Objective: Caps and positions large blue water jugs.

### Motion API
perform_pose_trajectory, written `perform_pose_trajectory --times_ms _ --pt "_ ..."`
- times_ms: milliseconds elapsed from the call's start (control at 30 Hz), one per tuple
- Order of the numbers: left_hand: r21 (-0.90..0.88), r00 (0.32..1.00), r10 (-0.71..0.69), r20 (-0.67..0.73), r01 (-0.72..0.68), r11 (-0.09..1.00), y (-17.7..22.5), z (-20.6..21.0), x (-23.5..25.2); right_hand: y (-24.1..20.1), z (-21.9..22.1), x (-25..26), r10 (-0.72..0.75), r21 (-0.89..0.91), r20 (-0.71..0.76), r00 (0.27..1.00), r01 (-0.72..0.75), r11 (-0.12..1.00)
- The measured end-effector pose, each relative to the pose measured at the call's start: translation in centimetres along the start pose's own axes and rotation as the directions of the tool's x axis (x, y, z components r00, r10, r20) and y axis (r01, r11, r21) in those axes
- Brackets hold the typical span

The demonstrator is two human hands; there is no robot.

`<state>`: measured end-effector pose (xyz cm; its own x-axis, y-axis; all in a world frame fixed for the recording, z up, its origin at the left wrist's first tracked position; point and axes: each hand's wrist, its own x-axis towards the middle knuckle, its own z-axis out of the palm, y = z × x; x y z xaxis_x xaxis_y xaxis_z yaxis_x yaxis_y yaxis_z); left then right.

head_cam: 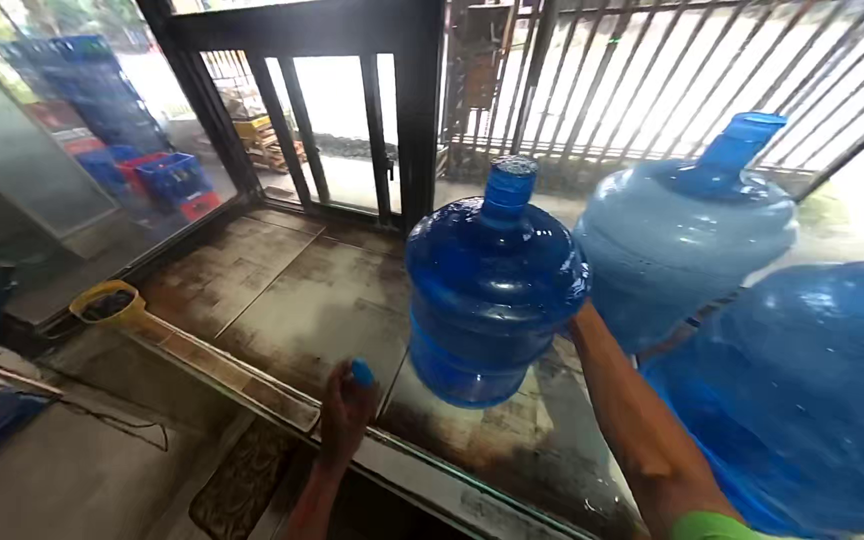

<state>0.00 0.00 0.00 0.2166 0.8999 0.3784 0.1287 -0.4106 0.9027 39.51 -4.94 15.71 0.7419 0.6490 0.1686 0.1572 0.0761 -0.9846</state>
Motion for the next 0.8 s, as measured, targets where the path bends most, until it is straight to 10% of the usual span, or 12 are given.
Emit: perform_pose_trajectory --times_ms 167,367,800 --pt "0.114 0.890 0.456 0.030 -0.456 0.883 9.4 0.4 7.1 -2.4 -5.0 -1.3 -0.619 -0.132 0.232 0.750 0.655 0.744" --pt "0.233 0.695 0.717 0.053 -0.707 0.668 16.8 2.5 7.8 -6.1 -3.7 -5.9 -0.625 -0.341 0.554 0.549 0.835 0.431" --pt "0.111 0.550 0.833 0.054 -0.833 0.542 18.3 4.5 7.9 -5.9 -3.4 -6.3 -0.610 -0.384 0.590 0.529 0.848 0.364"
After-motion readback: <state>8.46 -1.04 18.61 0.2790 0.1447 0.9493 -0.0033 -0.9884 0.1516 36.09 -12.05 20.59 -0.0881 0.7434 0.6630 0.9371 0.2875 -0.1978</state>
